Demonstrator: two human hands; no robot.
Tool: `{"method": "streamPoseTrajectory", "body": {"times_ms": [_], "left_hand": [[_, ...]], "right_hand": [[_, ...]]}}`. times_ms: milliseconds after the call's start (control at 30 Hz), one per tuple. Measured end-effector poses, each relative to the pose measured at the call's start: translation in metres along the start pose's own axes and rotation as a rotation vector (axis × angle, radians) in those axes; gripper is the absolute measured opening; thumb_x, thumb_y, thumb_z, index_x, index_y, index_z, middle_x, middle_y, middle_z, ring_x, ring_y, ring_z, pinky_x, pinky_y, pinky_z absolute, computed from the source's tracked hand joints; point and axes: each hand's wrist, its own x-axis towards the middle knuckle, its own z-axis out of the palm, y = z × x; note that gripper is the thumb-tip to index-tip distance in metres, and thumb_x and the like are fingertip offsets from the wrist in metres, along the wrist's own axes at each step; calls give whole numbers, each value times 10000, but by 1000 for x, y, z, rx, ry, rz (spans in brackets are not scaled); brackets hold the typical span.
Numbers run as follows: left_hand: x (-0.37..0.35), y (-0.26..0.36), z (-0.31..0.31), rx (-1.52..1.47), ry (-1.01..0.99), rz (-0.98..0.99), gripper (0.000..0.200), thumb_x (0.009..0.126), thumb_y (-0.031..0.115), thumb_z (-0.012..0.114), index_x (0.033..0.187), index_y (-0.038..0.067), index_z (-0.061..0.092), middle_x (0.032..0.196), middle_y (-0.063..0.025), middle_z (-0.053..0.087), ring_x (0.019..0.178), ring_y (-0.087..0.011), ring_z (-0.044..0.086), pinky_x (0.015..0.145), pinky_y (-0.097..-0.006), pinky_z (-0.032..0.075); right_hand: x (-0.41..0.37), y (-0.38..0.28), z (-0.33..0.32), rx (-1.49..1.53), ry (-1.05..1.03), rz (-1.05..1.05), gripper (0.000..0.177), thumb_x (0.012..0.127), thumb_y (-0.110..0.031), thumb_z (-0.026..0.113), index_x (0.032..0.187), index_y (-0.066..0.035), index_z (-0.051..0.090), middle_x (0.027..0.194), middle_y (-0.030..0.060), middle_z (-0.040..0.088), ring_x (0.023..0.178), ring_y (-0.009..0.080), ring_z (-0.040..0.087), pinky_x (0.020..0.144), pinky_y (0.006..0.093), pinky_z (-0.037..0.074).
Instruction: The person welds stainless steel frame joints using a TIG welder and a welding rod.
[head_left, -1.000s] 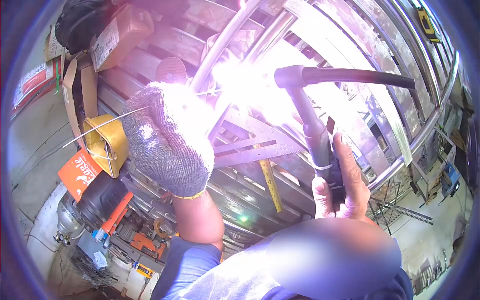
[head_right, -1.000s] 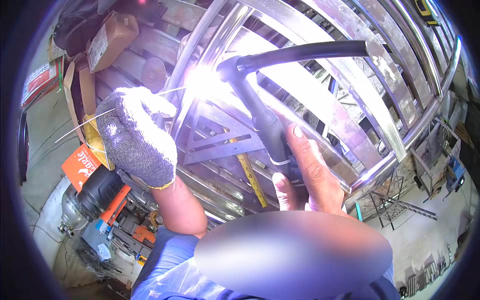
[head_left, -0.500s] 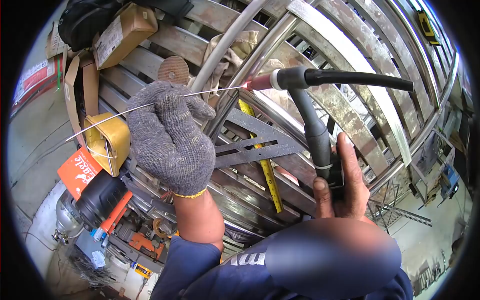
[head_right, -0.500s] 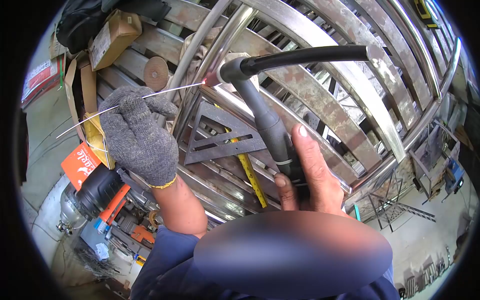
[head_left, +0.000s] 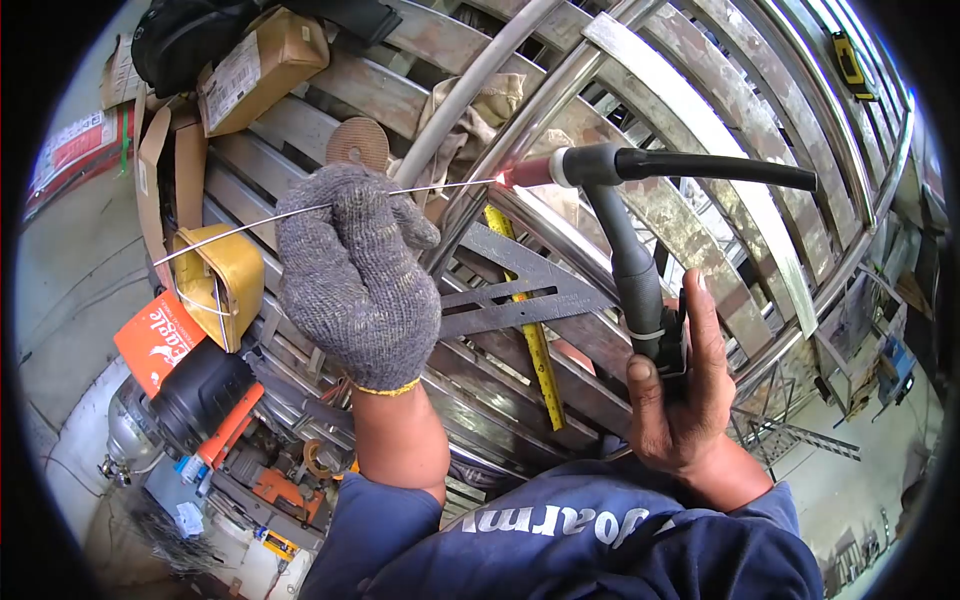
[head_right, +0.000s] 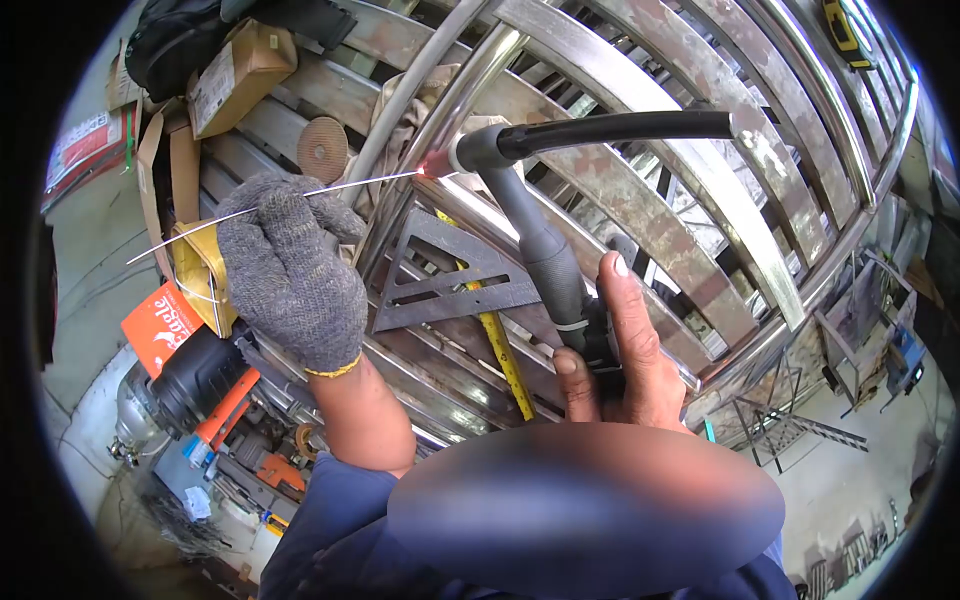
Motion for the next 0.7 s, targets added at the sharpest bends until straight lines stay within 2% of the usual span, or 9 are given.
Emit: {"method": "streamPoseTrajectory", "body": {"times_ms": [167, 267, 300, 400, 433, 500, 567, 700], "left_hand": [[-2, 1, 0, -22, 1, -14, 100, 1091, 69, 594, 1132, -23, 597, 879, -90, 645, 644, -113, 613, 617, -264, 534], [1, -5, 3, -134, -2, 27, 103, 1088, 65, 598, 1149, -18, 603, 881, -93, 655, 656, -119, 620, 617, -264, 540], [-1, -4, 2, -197, 19, -69, 101, 1085, 54, 594, 1155, -17, 611, 871, -92, 662, 672, -124, 628, 612, -268, 544], [0, -3, 3, -113, 24, -30, 99, 1080, 50, 608, 1148, -21, 618, 863, -90, 665, 657, -121, 628, 596, -263, 538], [-4, -2, 0, -38, 32, -43, 109, 1074, 51, 626, 1150, -26, 623, 858, -86, 670, 636, -116, 628, 581, -258, 533], [-3, -5, 1, -48, 41, -1, 125, 1068, 53, 641, 1161, -29, 624, 858, -82, 673, 628, -111, 628, 573, -254, 529], [-4, -5, 0, -27, 50, 6, 139, 1063, 52, 653, 1174, -28, 628, 853, -73, 678, 632, -103, 632, 570, -254, 527], [-5, -3, 0, 4, 61, -24, 122, 1061, 47, 652, 1166, -13, 636, 835, -59, 677, 638, -95, 631, 572, -247, 525]], "right_hand": [[4, -5, -1, -70, -3, -53, 731, 940, 17, 739, 1576, 121, 394, 1504, 378, 545, 1318, 451, 655, 1064, 388, 539], [8, -9, -5, -77, -65, -22, 720, 942, 18, 737, 1577, 104, 409, 1482, 375, 566, 1290, 445, 676, 1036, 389, 554], [7, -8, -5, -65, -70, -17, 713, 945, 18, 737, 1570, 117, 409, 1477, 378, 569, 1296, 440, 673, 1039, 391, 553], [2, -2, -1, -48, -14, -55, 723, 950, 23, 729, 1576, 131, 384, 1495, 382, 552, 1314, 434, 662, 1055, 379, 542], [-3, 0, 3, 14, 19, 18, 742, 956, 26, 721, 1585, 145, 346, 1522, 382, 526, 1343, 430, 639, 1084, 374, 522], [-3, -1, 2, -45, -21, 15, 725, 1033, -36, 632, 1624, 134, 247, 1451, 321, 584, 1273, 350, 684, 1090, 393, 511], [-2, -3, 1, -80, -46, 8, 715, 1073, -66, 585, 1642, 129, 198, 1431, 296, 601, 1238, 315, 707, 1095, 405, 506], [-3, -1, 2, -40, -20, 6, 732, 1001, -9, 669, 1599, 159, 282, 1514, 368, 522, 1333, 399, 641, 1112, 392, 499]]}}
